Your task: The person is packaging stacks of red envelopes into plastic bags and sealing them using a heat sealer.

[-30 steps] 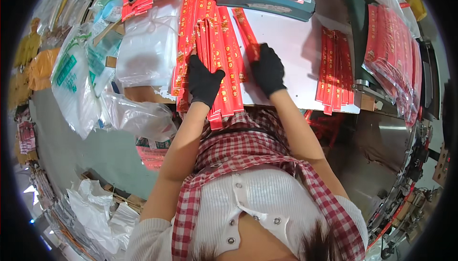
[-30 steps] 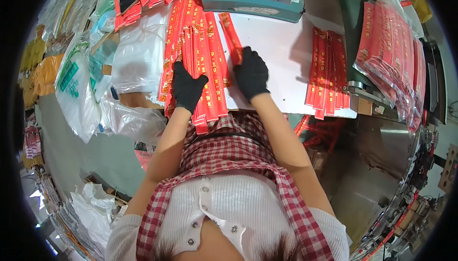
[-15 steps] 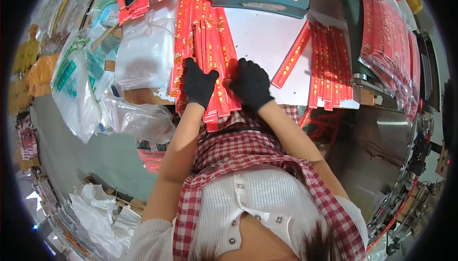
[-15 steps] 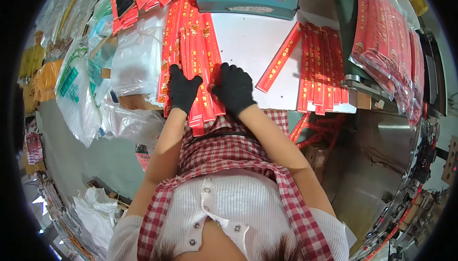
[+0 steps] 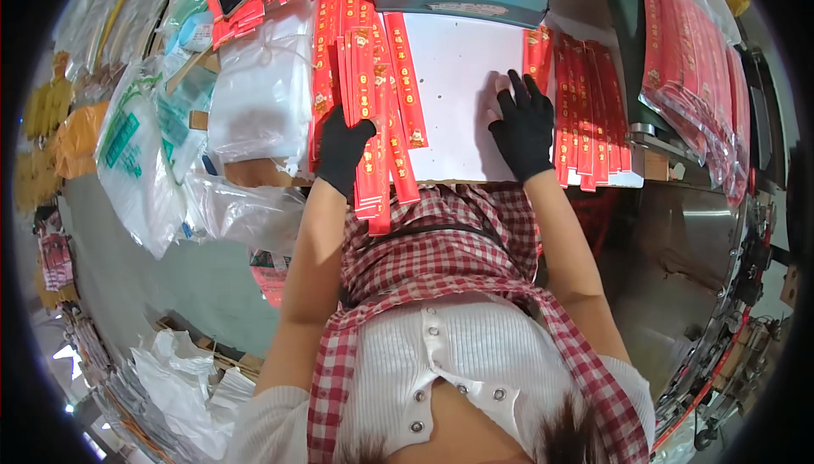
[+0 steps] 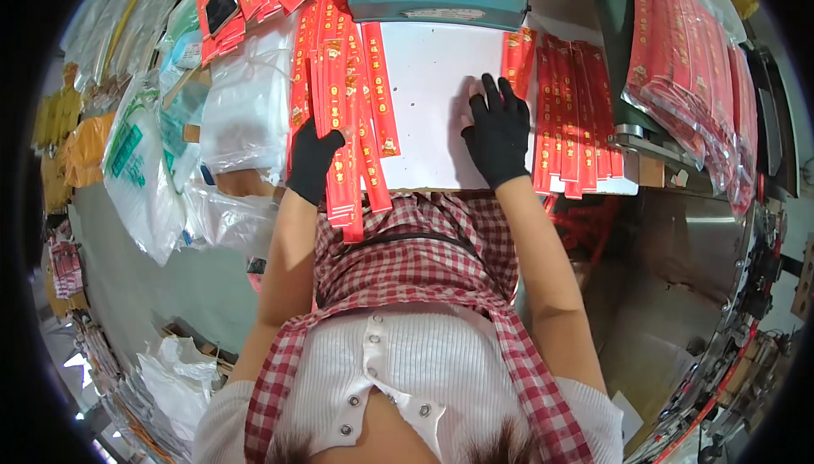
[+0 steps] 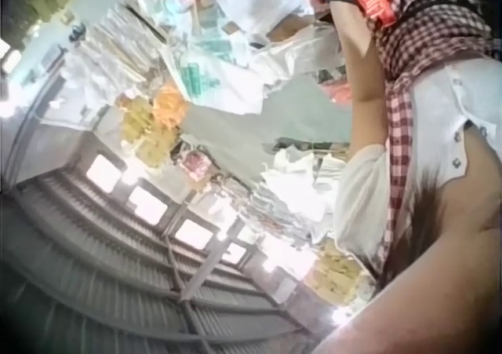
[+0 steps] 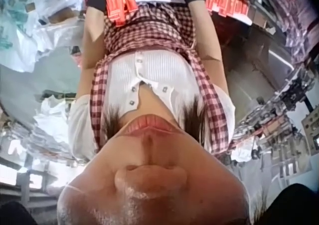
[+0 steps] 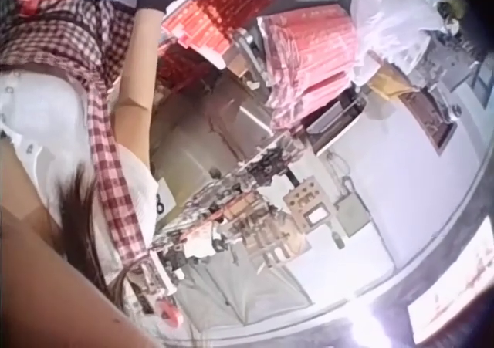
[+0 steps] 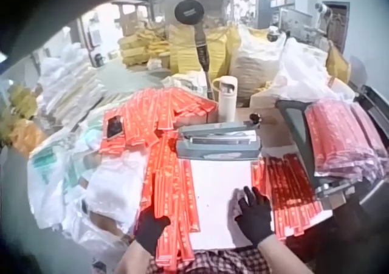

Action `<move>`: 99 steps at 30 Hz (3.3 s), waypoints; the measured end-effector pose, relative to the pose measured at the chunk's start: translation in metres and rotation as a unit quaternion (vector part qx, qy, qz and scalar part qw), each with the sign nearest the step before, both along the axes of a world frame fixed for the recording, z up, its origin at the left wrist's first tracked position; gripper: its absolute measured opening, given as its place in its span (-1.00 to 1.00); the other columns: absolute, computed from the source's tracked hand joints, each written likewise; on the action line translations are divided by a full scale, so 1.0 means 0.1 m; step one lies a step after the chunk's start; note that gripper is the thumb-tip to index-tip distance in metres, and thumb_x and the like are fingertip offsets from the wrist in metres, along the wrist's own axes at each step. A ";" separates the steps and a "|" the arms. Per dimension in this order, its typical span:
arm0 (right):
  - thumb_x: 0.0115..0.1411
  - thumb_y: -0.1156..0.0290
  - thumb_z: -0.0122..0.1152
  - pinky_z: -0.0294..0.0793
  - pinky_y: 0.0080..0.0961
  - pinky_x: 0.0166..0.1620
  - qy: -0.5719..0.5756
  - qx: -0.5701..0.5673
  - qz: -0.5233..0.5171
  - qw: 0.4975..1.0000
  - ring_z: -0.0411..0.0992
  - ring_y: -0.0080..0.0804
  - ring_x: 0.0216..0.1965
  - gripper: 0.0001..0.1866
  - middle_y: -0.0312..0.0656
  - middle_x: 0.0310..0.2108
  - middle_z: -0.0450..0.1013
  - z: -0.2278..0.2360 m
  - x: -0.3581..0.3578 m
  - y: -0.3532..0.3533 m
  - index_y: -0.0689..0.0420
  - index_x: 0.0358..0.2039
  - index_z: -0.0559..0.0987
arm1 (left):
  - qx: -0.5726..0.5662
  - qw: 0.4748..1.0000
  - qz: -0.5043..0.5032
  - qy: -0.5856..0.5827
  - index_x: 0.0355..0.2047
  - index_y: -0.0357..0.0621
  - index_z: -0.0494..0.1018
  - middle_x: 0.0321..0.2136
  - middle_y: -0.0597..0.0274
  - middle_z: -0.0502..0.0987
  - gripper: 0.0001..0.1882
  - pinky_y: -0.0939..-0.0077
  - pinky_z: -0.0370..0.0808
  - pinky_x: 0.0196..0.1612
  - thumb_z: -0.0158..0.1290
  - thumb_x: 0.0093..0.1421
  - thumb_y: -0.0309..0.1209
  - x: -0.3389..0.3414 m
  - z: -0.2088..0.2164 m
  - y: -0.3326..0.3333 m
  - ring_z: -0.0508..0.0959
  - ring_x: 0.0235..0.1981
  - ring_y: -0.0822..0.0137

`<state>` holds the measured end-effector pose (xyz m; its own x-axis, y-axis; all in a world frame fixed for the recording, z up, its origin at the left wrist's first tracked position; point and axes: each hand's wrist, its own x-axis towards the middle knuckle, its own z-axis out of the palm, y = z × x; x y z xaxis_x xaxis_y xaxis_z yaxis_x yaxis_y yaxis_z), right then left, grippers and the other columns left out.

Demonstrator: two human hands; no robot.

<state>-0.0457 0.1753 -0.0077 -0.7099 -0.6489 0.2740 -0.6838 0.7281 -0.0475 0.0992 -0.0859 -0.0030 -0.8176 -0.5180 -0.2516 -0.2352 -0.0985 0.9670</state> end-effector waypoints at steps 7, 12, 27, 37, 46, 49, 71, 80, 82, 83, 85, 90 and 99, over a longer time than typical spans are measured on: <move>0.04 0.37 0.21 0.22 -0.23 0.23 0.055 0.072 -0.117 0.989 0.21 0.00 0.21 -0.42 0.05 0.20 0.25 -0.19 -0.44 0.61 0.17 0.11 0.36 | 0.188 0.979 0.005 0.073 -0.03 -0.20 0.44 -0.22 0.27 0.55 -0.57 0.47 0.49 -0.16 0.22 0.08 -0.42 0.09 0.37 0.21 0.55 -0.23 0.39; 0.21 0.20 0.21 0.35 -0.43 0.10 -0.626 -0.423 -0.011 0.654 0.34 -0.43 0.07 -0.43 -0.17 0.05 0.39 0.19 0.46 -0.30 0.23 0.15 0.33 | 0.229 0.967 -0.046 0.100 -0.08 -0.22 0.46 -0.29 0.27 0.57 -0.66 0.49 0.51 -0.20 0.17 0.14 -0.40 -0.06 0.38 0.56 0.57 -0.30 0.38; 0.19 0.39 0.20 0.41 -0.65 -0.45 -0.688 -0.503 -0.093 0.514 0.45 -0.55 -0.47 -0.65 -0.20 -0.35 0.52 0.16 0.82 -0.23 0.15 -0.02 0.43 | 0.285 0.954 0.034 0.088 0.01 -0.23 0.40 -0.14 0.24 0.53 -0.62 0.44 0.47 -0.04 0.14 0.17 -0.50 0.22 0.06 0.74 0.52 -0.12 0.38; -0.01 0.27 0.42 0.44 -0.40 -0.16 -0.480 -0.378 -0.119 0.783 0.44 -0.34 -0.20 -0.37 -0.14 -0.25 0.44 0.01 0.57 -0.05 0.14 0.04 0.36 | 0.312 0.948 0.020 0.053 -0.02 -0.22 0.42 -0.20 0.24 0.55 -0.63 0.42 0.51 -0.10 0.16 0.14 -0.48 0.20 0.03 0.83 0.56 -0.18 0.38; 0.09 0.44 0.27 0.48 -0.47 -0.11 -0.546 -0.377 -0.024 0.748 0.47 -0.46 -0.20 -0.51 -0.12 -0.17 0.51 0.08 0.91 -0.35 0.29 0.03 0.40 | 0.340 0.937 0.021 0.076 -0.01 -0.25 0.41 -0.17 0.21 0.54 -0.69 0.45 0.49 -0.10 0.05 0.27 -0.38 0.29 0.07 0.77 0.55 -0.17 0.36; 0.07 0.42 0.28 0.48 -0.48 -0.12 -0.409 -0.348 -0.046 0.842 0.48 -0.46 -0.19 -0.48 -0.10 -0.16 0.51 -0.25 0.75 -0.06 0.32 0.03 0.39 | 0.334 0.941 -0.005 0.047 -0.04 -0.28 0.42 -0.17 0.14 0.54 -0.68 0.40 0.53 -0.07 0.05 0.28 -0.33 0.23 0.04 0.83 0.57 -0.16 0.30; -0.04 0.56 0.28 0.38 -0.28 0.03 -0.032 -0.205 -0.140 0.968 0.38 -0.05 -0.01 -0.42 0.00 -0.11 0.41 0.39 0.08 0.06 0.20 0.05 0.35 | -0.483 0.859 -0.055 -0.158 -0.10 -0.30 0.28 -0.24 -0.13 0.44 -0.40 0.10 0.48 -0.21 0.20 0.09 -0.07 0.03 0.15 0.39 0.51 -0.22 -0.09; -0.09 0.11 0.40 0.44 -0.15 -0.16 -0.172 -0.093 -0.069 0.978 0.39 -0.08 -0.11 -0.49 -0.08 -0.20 0.41 -0.01 -0.12 -1.73 0.11 -0.19 0.46 | -0.437 0.822 -0.119 -0.345 -0.12 -0.29 0.31 -0.20 -0.17 0.51 -0.39 0.06 0.50 -0.12 0.24 -0.05 -0.13 -0.20 0.21 0.17 0.55 -0.14 -0.10; -0.12 0.04 0.42 0.46 -0.18 -0.15 -0.176 -0.064 -0.096 0.978 0.40 -0.10 -0.10 -0.44 -0.09 -0.19 0.42 0.06 -0.15 -1.92 0.10 -0.18 0.49 | -0.453 0.814 -0.115 -0.344 -0.13 -0.29 0.33 -0.21 -0.16 0.52 -0.41 0.05 0.50 -0.12 0.23 -0.05 -0.14 -0.24 0.18 0.16 0.55 -0.14 -0.11; -0.12 0.04 0.42 0.46 -0.18 -0.15 -0.177 -0.064 -0.093 0.978 0.40 -0.10 -0.10 -0.44 -0.09 -0.19 0.42 0.07 -0.17 -1.96 0.10 -0.18 0.49 | -0.465 0.808 -0.110 -0.344 -0.15 -0.29 0.35 -0.22 -0.16 0.53 -0.43 0.05 0.50 -0.12 0.23 -0.04 -0.14 -0.25 0.17 0.16 0.55 -0.15 -0.12; -0.11 0.07 0.41 0.48 -0.17 -0.15 -0.225 -0.050 -0.090 0.969 0.41 -0.09 -0.09 -0.46 -0.06 -0.18 0.43 0.09 -0.22 -2.01 0.11 -0.18 0.49 | -0.471 0.801 -0.119 -0.350 -0.17 -0.28 0.37 -0.23 -0.17 0.53 -0.48 0.04 0.50 -0.12 0.19 -0.02 -0.15 -0.24 0.16 0.14 0.55 -0.15 -0.13; -0.06 0.20 0.34 0.52 -0.10 -0.15 -0.217 -0.046 -0.061 0.973 0.46 0.01 -0.15 -0.53 0.03 -0.23 0.45 0.02 -0.18 -1.46 0.17 -0.17 0.46 | -0.496 0.805 -0.128 -0.301 -0.22 -0.29 0.39 -0.38 -0.13 0.55 -0.58 0.10 0.51 -0.25 0.10 0.08 -0.18 0.10 -0.10 0.06 0.59 -0.29 0.01; -0.07 0.30 0.31 0.52 -0.17 -0.27 -0.123 -0.061 -0.039 0.990 0.43 -0.05 -0.22 -0.61 -0.04 -0.31 0.41 -0.02 0.17 -0.76 0.15 -0.23 0.43 | 0.099 0.990 -0.063 -0.079 -0.07 -0.26 0.43 -0.36 0.37 0.45 -0.65 0.55 0.39 -0.29 -0.01 0.21 -0.31 0.70 -0.06 0.01 0.41 -0.37 0.52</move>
<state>-0.0290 0.0994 -0.0102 -0.8111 -0.5626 0.1603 -0.5832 0.7561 -0.2971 0.1690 -0.0845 -0.0093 -0.8155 -0.3414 -0.4674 -0.4038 -0.2429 0.8820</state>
